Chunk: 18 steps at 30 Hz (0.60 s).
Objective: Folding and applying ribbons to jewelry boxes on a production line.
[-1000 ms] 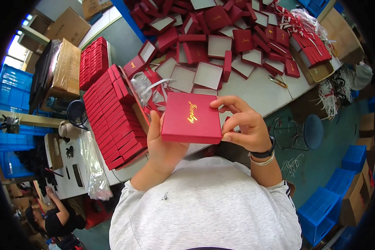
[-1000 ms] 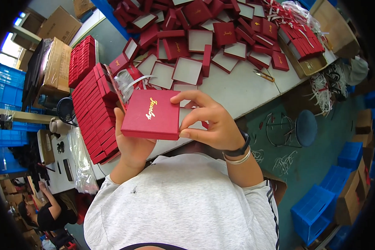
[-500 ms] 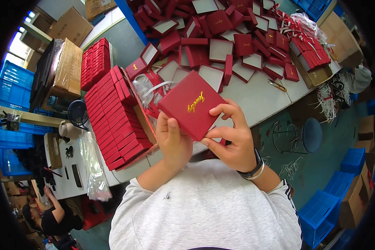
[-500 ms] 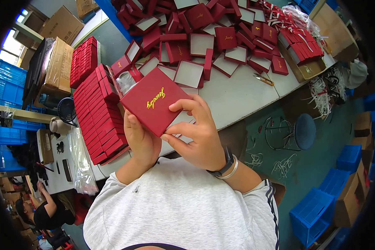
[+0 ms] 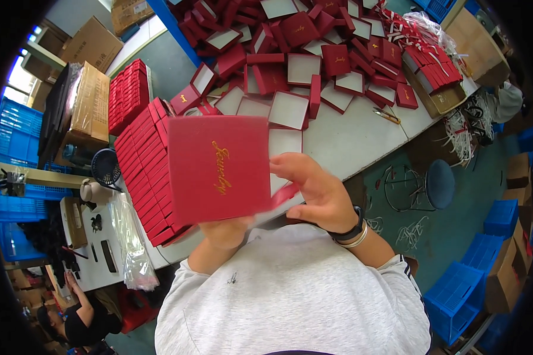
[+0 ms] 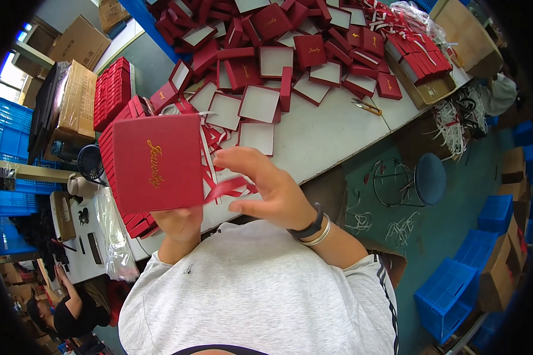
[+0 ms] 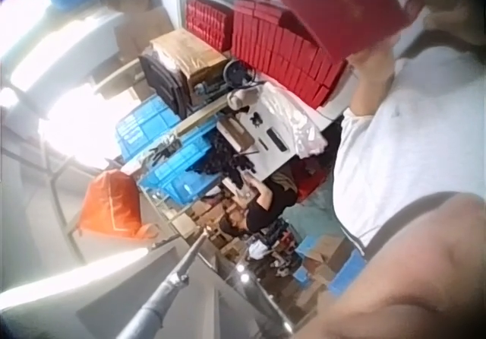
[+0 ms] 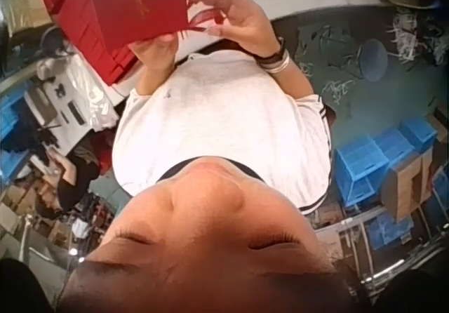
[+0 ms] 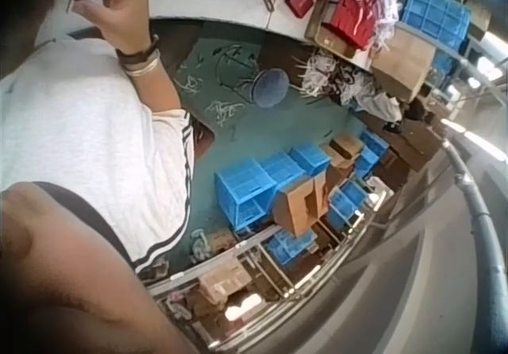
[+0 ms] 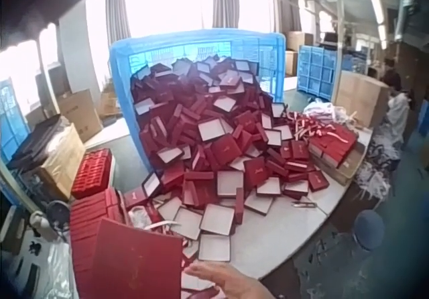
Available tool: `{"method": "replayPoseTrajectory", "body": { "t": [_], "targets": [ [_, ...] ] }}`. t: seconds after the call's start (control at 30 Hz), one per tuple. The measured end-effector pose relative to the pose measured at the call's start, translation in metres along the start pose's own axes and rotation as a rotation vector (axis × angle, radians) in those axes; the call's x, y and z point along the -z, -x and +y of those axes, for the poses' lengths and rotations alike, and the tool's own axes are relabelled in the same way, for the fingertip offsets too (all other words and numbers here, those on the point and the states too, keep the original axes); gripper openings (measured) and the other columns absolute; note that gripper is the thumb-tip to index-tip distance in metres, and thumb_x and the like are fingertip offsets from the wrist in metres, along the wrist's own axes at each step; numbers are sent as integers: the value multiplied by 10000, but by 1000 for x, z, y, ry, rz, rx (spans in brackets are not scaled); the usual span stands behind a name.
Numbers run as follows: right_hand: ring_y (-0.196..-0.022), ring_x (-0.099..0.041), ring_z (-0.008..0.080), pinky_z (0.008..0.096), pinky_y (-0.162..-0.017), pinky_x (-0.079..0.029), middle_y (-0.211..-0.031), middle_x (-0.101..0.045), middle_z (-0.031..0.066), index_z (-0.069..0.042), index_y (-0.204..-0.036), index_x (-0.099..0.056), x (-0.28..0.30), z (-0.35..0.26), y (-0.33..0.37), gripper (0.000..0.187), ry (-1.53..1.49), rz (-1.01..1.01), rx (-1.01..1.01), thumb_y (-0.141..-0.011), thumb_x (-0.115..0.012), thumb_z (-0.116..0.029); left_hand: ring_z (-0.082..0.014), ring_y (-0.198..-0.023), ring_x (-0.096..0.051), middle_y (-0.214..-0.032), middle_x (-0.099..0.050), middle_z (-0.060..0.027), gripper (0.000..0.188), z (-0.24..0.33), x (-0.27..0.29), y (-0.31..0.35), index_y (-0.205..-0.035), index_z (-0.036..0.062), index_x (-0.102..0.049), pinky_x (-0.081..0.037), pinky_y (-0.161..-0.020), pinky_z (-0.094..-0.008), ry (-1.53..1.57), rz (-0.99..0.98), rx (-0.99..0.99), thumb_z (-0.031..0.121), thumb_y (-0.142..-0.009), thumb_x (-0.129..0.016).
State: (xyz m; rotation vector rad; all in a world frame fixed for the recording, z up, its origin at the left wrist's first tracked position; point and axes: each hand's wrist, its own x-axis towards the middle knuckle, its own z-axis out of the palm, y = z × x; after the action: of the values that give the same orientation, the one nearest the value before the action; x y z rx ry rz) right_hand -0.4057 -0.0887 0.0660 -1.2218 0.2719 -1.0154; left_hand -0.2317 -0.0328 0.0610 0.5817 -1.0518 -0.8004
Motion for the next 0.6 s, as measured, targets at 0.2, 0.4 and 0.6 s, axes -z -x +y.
{"method": "replayPoseTrajectory", "body": {
  "t": [0.2, 0.4, 0.6],
  "targets": [
    [-1139, -499, 212, 339, -974, -378, -1226, -504, 116, -31, -1223, -431, 4, 2, 0, 584, 265, -38, -26, -720, -725, 4, -205, -956, -592, -1082, -596, -90, 475, 15, 7, -10, -1148, 20, -519, -496, -813, -331, -111, 85, -120, 140, -743, -736],
    [-949, -566, 134, 266, -861, -436, -1041, -600, 97, -4, -1138, -498, -9, 4, -3, 336, 198, 28, -296, -828, -625, -19, -197, -1003, -566, -1121, -572, -100, 463, 16, 0, -21, -1173, -1, -486, -443, -899, -340, -79, 53, 11, 58, -764, -696],
    [-904, -587, 115, 226, -785, -463, -951, -624, 86, 17, -1064, -525, 8, 20, 3, 204, 84, 227, -369, -877, -579, -45, -203, -1065, -539, -1162, -550, -105, 412, 9, 6, -26, -1196, -8, -460, -417, -944, -359, -84, 156, 13, -5, -813, -613]
  ]
}}
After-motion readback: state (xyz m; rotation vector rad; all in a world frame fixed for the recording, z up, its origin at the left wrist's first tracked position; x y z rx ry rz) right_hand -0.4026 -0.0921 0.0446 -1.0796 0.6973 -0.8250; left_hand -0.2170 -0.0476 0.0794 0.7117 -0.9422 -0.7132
